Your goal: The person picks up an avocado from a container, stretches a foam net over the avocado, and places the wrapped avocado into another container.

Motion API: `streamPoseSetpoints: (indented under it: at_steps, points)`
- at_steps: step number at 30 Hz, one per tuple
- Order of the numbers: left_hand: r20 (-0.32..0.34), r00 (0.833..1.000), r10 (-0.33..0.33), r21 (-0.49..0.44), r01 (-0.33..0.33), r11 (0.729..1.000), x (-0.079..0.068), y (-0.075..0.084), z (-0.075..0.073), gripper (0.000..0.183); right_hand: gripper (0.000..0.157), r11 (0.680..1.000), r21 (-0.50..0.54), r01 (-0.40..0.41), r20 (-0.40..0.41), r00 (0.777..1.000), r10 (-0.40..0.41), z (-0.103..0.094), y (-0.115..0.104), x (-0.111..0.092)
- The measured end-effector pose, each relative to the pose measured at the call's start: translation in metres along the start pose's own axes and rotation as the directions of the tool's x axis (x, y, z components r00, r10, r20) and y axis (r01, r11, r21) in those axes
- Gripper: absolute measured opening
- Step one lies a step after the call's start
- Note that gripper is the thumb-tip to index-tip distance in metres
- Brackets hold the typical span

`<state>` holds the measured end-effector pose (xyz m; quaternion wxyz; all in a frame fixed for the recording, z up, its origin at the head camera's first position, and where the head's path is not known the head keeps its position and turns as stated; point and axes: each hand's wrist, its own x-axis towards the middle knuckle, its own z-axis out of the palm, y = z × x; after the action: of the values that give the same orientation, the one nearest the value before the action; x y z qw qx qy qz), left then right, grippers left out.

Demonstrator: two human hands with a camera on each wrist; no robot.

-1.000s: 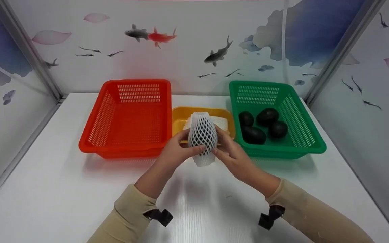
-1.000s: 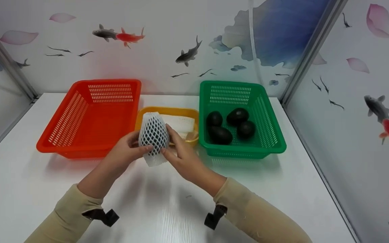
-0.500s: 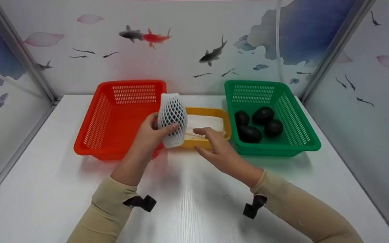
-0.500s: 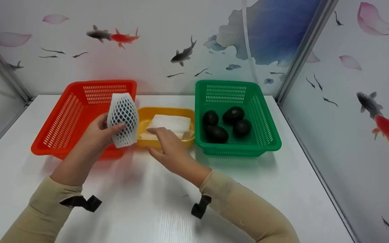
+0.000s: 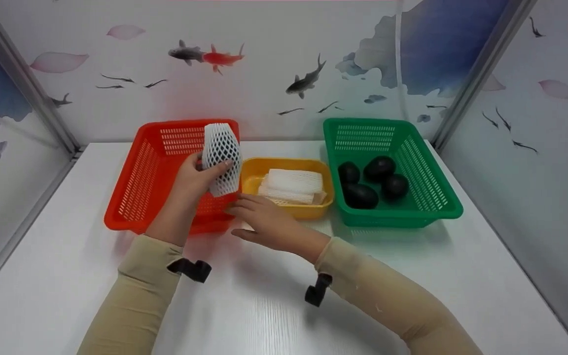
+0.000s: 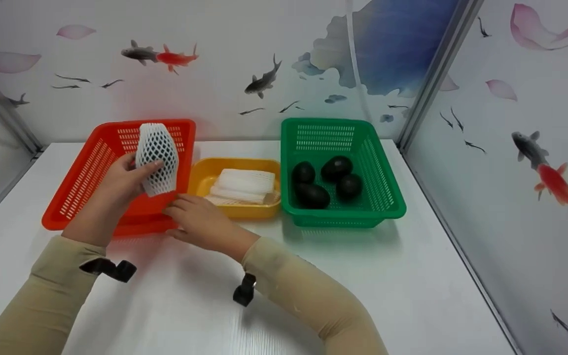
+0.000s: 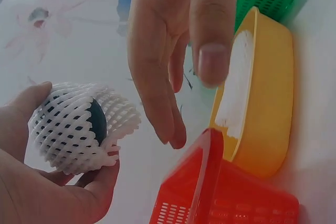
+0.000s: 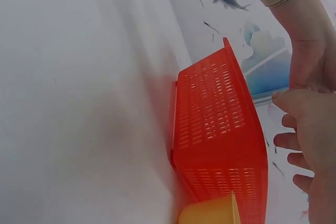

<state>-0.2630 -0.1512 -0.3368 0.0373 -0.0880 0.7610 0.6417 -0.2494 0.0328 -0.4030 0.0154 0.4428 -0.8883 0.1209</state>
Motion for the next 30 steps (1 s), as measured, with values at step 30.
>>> streamPoseSetpoints:
  at_steps: [30]
  points:
    - [-0.044, 0.992, -0.121, -0.034, 0.120, 0.992, 0.051, 0.000, -0.018, 0.083, 0.029, 0.967, 0.124, 0.223, -0.016, 0.975, -0.223, 0.010, -0.010, 0.015]
